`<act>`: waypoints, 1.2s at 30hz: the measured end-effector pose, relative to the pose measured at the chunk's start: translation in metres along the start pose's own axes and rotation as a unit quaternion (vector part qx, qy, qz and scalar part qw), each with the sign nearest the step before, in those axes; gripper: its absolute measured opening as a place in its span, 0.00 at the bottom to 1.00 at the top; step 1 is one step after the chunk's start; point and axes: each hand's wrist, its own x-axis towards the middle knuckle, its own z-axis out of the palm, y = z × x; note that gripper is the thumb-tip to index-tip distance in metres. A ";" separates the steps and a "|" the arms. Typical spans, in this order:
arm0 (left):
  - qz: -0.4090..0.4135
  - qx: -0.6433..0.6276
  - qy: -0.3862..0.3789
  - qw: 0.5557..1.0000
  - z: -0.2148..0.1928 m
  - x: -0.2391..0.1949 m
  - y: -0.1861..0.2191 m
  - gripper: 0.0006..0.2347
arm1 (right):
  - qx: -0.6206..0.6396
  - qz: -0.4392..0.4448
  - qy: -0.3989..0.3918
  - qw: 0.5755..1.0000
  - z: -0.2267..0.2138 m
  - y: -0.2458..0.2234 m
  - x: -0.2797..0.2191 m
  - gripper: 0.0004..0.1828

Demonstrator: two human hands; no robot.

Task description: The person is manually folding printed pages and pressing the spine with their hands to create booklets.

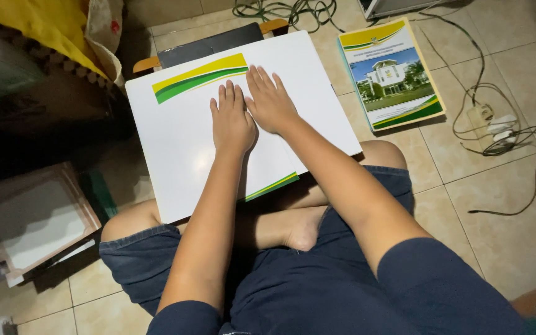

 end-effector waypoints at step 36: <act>0.012 0.020 0.020 1.000 0.003 0.000 -0.004 0.26 | 0.012 0.009 -0.017 1.000 0.001 -0.002 -0.034 0.35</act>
